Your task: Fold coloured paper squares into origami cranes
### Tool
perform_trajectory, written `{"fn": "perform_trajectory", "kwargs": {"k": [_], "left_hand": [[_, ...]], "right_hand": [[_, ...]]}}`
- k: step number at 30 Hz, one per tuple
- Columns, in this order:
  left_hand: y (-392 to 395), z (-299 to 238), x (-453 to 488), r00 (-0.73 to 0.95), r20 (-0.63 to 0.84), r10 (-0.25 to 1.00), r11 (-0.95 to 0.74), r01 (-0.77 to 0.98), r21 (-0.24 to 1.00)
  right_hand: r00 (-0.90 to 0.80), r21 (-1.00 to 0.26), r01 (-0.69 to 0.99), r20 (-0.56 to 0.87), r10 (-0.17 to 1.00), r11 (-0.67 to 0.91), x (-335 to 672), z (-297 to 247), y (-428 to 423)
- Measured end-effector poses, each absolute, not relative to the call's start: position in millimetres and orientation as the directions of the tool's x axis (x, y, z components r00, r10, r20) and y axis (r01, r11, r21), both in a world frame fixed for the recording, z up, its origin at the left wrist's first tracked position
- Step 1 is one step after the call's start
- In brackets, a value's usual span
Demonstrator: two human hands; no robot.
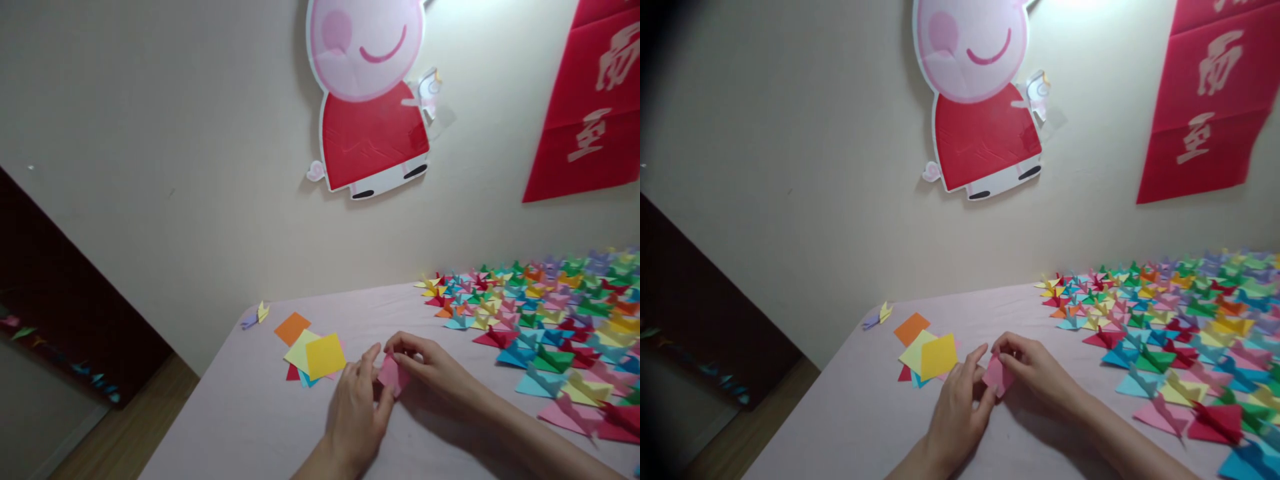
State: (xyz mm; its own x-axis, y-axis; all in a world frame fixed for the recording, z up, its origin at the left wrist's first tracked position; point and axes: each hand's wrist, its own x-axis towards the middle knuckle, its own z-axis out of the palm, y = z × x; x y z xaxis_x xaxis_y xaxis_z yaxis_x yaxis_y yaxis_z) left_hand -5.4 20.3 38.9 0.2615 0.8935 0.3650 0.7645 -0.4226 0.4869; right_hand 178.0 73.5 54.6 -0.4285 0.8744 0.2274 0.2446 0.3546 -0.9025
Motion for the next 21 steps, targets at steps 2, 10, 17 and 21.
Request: {"fn": "perform_trajectory", "kwargs": {"k": [2, 10, 17, 21], "left_hand": [[19.0, 40.7, -4.5, 0.221, 0.357, 0.908, -0.39, 0.757, 0.524], [22.2, 47.4, -3.9, 0.343, 0.382, 0.858, -0.497, 0.74, 0.453], [25.1, 45.4, -6.0, 0.442, 0.321, 0.838, -0.539, 0.763, 0.357], [23.5, 45.6, -3.4, 0.444, 0.312, 0.84, -0.537, 0.761, 0.365]], "right_hand": [[-0.411, -0.909, 0.263, 0.197, 0.89, 0.323, 176.1, 51.9, 78.5], [-0.381, -0.614, 0.646, 0.255, 0.889, 0.453, 176.6, 40.9, 85.2], [-0.427, -0.62, 0.608, 0.272, 0.863, 0.496, 186.3, 54.0, 71.5], [-0.586, -0.607, 0.513, 0.268, 0.765, 0.606, 196.3, 53.8, 56.9]]}}
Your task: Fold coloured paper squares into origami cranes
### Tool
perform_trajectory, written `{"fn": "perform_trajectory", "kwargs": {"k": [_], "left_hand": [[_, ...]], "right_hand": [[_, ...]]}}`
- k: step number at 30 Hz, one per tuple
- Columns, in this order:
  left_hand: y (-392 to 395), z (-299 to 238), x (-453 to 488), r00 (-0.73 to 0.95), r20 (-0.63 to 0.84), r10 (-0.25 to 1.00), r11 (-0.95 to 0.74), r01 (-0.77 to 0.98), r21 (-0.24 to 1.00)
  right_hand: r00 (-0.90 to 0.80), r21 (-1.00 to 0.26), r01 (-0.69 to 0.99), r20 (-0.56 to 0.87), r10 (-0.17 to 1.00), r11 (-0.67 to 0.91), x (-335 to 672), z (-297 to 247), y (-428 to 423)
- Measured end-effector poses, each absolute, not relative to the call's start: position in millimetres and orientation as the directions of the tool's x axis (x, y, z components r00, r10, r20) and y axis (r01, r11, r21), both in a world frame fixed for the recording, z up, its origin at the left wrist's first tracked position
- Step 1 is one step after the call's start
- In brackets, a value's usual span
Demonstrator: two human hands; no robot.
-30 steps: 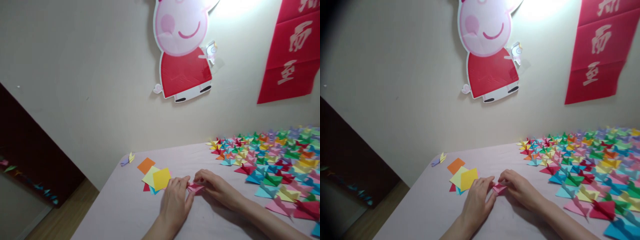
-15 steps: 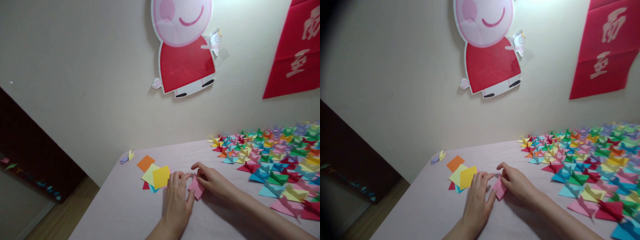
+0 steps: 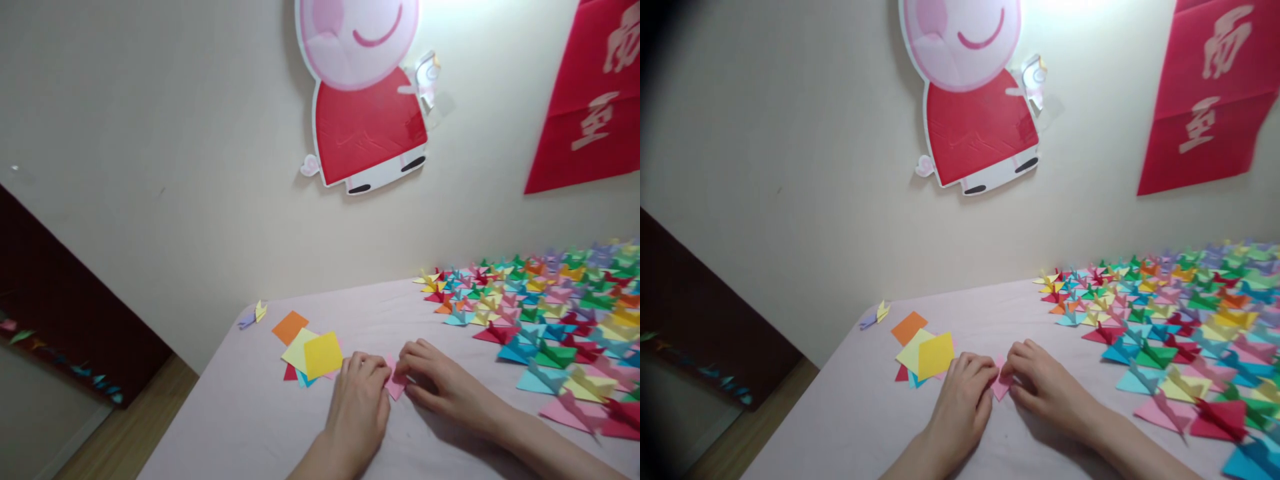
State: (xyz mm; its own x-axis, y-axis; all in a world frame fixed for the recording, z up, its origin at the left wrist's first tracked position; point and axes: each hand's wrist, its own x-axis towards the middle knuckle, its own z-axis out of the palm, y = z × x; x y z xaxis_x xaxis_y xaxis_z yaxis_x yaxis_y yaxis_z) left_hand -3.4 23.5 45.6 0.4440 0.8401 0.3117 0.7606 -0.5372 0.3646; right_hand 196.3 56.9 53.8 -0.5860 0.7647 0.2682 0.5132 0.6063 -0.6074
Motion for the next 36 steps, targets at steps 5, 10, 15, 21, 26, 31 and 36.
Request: {"fn": "perform_trajectory", "kwargs": {"k": [5, 10, 15, 21, 26, 31, 36], "left_hand": [[24.1, 45.5, -2.4, 0.447, 0.305, 0.841, -0.538, 0.755, 0.376], [24.5, 48.4, -4.4, 0.478, 0.296, 0.827, -0.56, 0.745, 0.362], [25.6, 52.7, -2.0, 0.48, 0.279, 0.832, -0.553, 0.759, 0.343], [33.6, 51.3, 2.8, 0.503, 0.307, 0.808, -0.582, 0.764, 0.279], [43.5, 43.1, 5.5, 0.509, 0.336, 0.792, -0.593, 0.772, 0.229], [53.2, 37.9, 10.1, 0.471, 0.384, 0.794, -0.576, 0.786, 0.226], [57.3, 37.4, 12.3, 0.422, 0.389, 0.819, -0.542, 0.792, 0.281]], "right_hand": [[-0.63, -0.486, 0.501, 0.362, 0.687, 0.716, 197.5, 46.9, 55.5], [-0.672, -0.293, 0.56, 0.385, 0.632, 0.775, 189.4, 42.8, 60.0], [-0.606, -0.306, 0.63, 0.381, 0.698, 0.714, 188.6, 36.5, 61.4], [-0.555, -0.412, 0.627, 0.36, 0.75, 0.661, 191.6, 38.2, 60.8], [-0.499, -0.517, 0.61, 0.337, 0.798, 0.6, 195.1, 40.8, 59.8], [-0.448, -0.614, 0.577, 0.314, 0.837, 0.539, 197.6, 38.1, 63.9], [-0.453, -0.689, 0.534, 0.256, 0.854, 0.49, 199.4, 37.6, 68.5]]}}
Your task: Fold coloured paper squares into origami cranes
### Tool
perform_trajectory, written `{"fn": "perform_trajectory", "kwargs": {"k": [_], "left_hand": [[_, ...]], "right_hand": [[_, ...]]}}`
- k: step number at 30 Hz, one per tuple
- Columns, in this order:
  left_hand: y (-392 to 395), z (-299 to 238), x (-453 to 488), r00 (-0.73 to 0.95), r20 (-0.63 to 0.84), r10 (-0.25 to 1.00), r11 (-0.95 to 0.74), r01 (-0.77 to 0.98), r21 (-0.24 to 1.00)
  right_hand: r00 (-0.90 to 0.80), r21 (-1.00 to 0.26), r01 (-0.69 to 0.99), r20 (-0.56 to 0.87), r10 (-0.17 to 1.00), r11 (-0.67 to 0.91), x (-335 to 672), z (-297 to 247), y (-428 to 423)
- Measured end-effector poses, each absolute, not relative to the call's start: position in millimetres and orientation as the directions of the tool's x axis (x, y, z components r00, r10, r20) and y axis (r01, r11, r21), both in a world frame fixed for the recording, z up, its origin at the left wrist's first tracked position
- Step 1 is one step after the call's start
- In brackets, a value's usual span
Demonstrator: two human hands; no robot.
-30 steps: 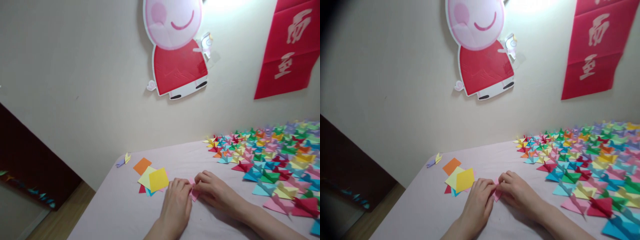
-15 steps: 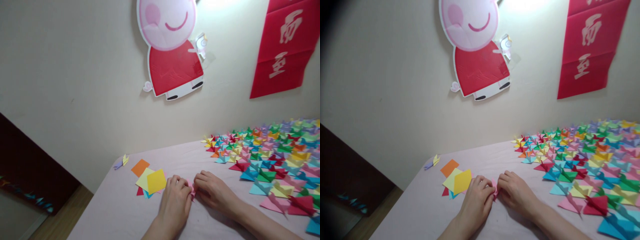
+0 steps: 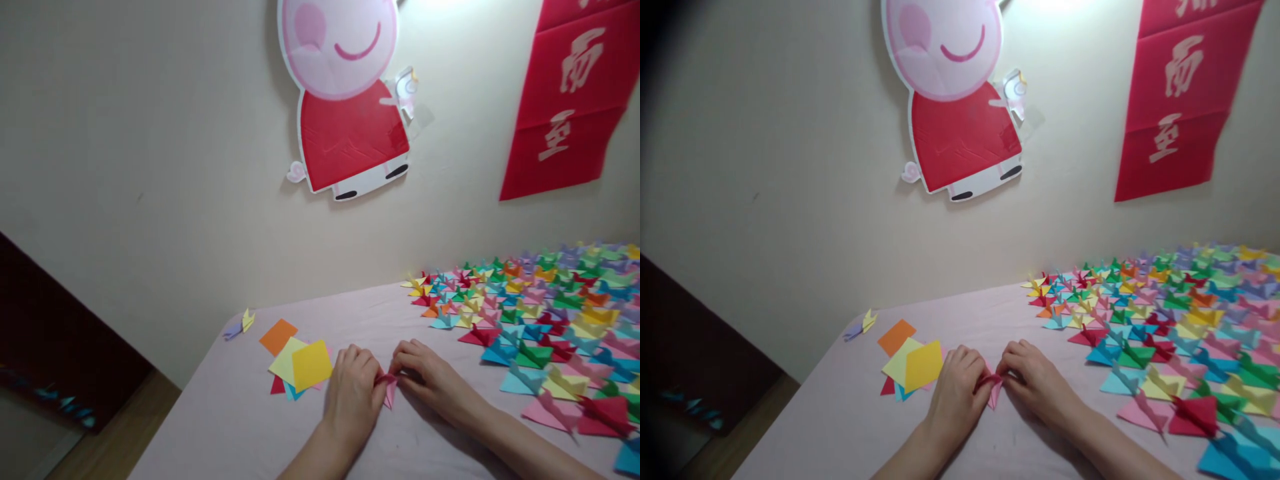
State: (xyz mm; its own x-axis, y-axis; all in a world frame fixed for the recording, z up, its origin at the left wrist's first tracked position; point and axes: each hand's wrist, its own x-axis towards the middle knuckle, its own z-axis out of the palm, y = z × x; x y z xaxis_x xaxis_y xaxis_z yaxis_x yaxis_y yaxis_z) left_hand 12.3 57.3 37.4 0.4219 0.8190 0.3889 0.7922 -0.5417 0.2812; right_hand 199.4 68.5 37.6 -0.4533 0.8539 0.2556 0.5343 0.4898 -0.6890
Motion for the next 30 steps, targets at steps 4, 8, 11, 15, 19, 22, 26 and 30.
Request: {"fn": "perform_trajectory", "kwargs": {"k": [4, 8, 11, 15, 19, 22, 26, 30], "left_hand": [[60.4, 38.2, 15.2, 0.374, 0.36, 0.855, -0.495, 0.797, 0.346], [63.1, 37.5, 18.2, 0.318, 0.344, 0.884, -0.446, 0.794, 0.413], [63.3, 36.9, 18.2, 0.289, 0.328, 0.9, -0.417, 0.792, 0.446], [60.8, 36.8, 15.6, 0.288, 0.321, 0.902, -0.414, 0.788, 0.456], [57.8, 36.9, 13.5, 0.27, 0.333, 0.904, -0.408, 0.778, 0.477], [57.3, 37.2, 12.7, 0.247, 0.331, 0.911, -0.392, 0.771, 0.502], [58.9, 37.6, 11.9, 0.247, 0.326, 0.912, -0.39, 0.768, 0.509], [59.9, 36.3, 10.8, 0.261, 0.315, 0.912, -0.397, 0.75, 0.528]], "right_hand": [[-0.439, -0.767, 0.497, 0.181, 0.88, 0.406, 200.2, 42.7, 72.5], [-0.432, -0.809, 0.479, 0.119, 0.894, 0.339, 198.1, 45.9, 79.0], [-0.414, -0.82, 0.484, 0.093, 0.905, 0.306, 195.5, 44.7, 84.7], [-0.406, -0.825, 0.482, 0.086, 0.91, 0.294, 194.2, 42.0, 87.2], [-0.399, -0.789, 0.515, 0.124, 0.909, 0.334, 193.4, 41.2, 84.1], [-0.399, -0.742, 0.561, 0.146, 0.905, 0.368, 191.1, 40.3, 83.0], [-0.377, -0.689, 0.613, 0.176, 0.909, 0.387, 187.6, 38.9, 82.6], [-0.376, -0.653, 0.643, 0.187, 0.908, 0.4, 185.9, 39.5, 80.7]]}}
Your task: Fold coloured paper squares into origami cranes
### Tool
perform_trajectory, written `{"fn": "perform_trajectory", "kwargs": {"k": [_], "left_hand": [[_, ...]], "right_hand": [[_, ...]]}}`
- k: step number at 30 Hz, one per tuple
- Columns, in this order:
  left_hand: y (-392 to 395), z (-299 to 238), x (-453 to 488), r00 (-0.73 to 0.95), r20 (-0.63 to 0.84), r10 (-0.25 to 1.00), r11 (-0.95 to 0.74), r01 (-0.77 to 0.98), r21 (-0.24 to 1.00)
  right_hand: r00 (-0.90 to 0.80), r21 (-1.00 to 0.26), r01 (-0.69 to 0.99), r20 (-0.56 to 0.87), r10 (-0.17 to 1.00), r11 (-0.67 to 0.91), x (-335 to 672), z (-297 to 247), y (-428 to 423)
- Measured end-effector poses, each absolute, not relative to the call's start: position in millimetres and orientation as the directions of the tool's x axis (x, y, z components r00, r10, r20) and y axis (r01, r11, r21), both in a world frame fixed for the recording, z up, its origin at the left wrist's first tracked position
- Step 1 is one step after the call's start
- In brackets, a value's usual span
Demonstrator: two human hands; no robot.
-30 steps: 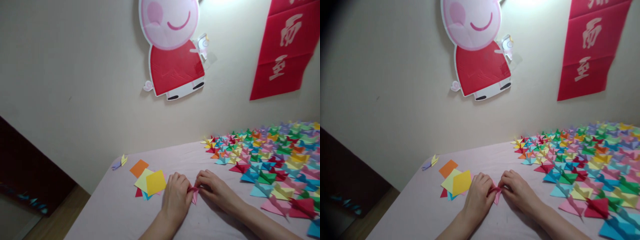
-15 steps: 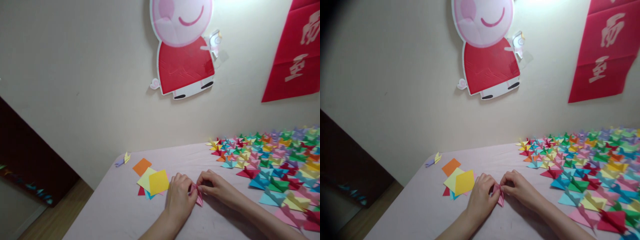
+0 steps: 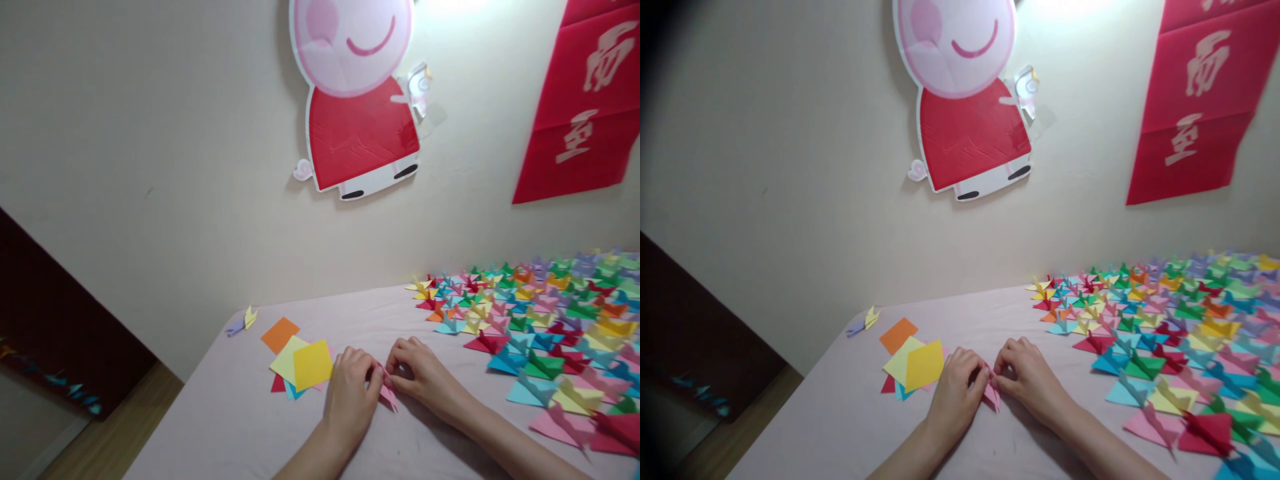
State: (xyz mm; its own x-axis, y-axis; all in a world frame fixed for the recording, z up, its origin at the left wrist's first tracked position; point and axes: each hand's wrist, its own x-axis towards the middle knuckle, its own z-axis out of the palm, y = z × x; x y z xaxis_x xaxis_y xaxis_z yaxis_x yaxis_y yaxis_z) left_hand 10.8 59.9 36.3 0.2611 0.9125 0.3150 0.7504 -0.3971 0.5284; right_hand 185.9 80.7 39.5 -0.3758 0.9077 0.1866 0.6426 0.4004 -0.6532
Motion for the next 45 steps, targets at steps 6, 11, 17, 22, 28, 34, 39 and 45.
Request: {"fn": "perform_trajectory", "kwargs": {"k": [6, 11, 17, 22, 28, 34, 39, 45], "left_hand": [[59.3, 36.6, 9.4, 0.287, 0.289, 0.913, -0.405, 0.72, 0.563], [57.8, 42.9, 11.2, 0.296, 0.288, 0.911, -0.412, 0.707, 0.575], [59.7, 41.4, 14.0, 0.275, 0.301, 0.913, -0.402, 0.727, 0.557], [64.5, 36.3, 13.2, 0.271, 0.293, 0.917, -0.397, 0.701, 0.592], [64.9, 36.7, 12.3, 0.267, 0.288, 0.92, -0.391, 0.697, 0.601], [65.3, 36.4, 11.6, 0.258, 0.29, 0.921, -0.387, 0.685, 0.617], [65.1, 37.3, 11.8, 0.276, 0.286, 0.917, -0.396, 0.703, 0.59], [64.0, 39.5, 12.5, 0.281, 0.273, 0.92, -0.39, 0.719, 0.576]], "right_hand": [[-0.381, -0.646, 0.65, 0.177, 0.907, 0.4, 184.6, 41.7, 80.2], [-0.376, -0.652, 0.66, 0.143, 0.915, 0.373, 183.9, 45.8, 80.3], [-0.362, -0.652, 0.665, 0.145, 0.921, 0.364, 183.2, 44.6, 81.3], [-0.377, -0.659, 0.653, 0.143, 0.915, 0.373, 185.6, 41.4, 84.9], [-0.393, -0.664, 0.639, 0.151, 0.907, 0.387, 188.0, 38.6, 87.3], [-0.393, -0.68, 0.627, 0.144, 0.908, 0.38, 188.5, 38.5, 87.5], [-0.396, -0.66, 0.647, 0.138, 0.908, 0.382, 187.7, 40.5, 86.7], [-0.405, -0.653, 0.651, 0.134, 0.904, 0.388, 187.6, 41.2, 86.5]]}}
